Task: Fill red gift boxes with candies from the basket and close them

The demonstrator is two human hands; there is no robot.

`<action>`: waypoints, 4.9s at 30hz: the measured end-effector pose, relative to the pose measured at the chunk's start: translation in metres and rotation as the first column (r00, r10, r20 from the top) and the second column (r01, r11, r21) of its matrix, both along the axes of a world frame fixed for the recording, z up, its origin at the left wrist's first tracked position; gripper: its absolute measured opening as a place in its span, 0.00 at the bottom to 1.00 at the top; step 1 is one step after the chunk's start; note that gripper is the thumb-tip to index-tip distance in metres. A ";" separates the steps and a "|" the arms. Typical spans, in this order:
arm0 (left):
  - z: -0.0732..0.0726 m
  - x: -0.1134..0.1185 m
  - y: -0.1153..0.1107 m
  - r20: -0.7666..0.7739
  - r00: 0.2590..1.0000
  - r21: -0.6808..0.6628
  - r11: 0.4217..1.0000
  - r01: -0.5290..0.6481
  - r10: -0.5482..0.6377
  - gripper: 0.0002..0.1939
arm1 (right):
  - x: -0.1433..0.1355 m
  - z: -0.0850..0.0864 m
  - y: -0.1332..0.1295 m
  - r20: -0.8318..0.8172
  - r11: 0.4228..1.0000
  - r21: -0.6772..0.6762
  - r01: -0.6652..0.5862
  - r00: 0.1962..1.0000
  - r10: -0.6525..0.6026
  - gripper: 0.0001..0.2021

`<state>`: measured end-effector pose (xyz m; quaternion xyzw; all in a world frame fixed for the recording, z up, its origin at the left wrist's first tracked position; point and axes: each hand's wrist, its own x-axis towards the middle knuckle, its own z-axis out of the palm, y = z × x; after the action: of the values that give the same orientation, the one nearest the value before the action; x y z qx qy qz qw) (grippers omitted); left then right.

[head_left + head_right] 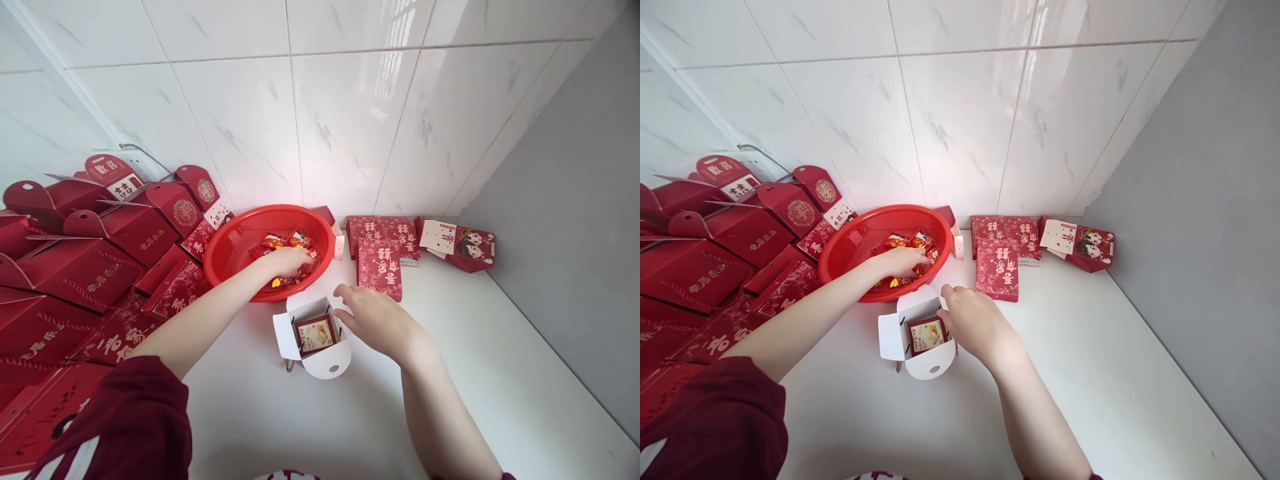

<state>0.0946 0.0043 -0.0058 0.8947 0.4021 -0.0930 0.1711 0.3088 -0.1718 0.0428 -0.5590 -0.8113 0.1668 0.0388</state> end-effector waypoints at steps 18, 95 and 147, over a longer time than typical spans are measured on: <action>0.065 -0.016 -0.138 0.875 0.190 -0.378 0.873 -0.309 0.446 0.10 | -0.024 0.000 0.009 -0.778 0.989 0.078 0.129 0.628 -0.021 0.12; 0.065 -0.029 -0.146 0.836 0.401 -0.281 0.920 -0.272 0.374 0.11 | -0.009 -0.004 0.003 -0.821 0.999 0.033 0.002 0.570 0.026 0.09; 0.057 -0.017 -0.143 0.784 0.374 -0.420 0.867 -0.269 0.496 0.13 | -0.028 -0.018 0.017 -0.939 0.973 -0.204 -0.108 0.302 -0.163 0.12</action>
<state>0.0774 -0.1391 0.0511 0.6696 0.4411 0.3738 0.4662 0.2811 -0.1544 0.0249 -0.3664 -0.5960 0.5557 0.4491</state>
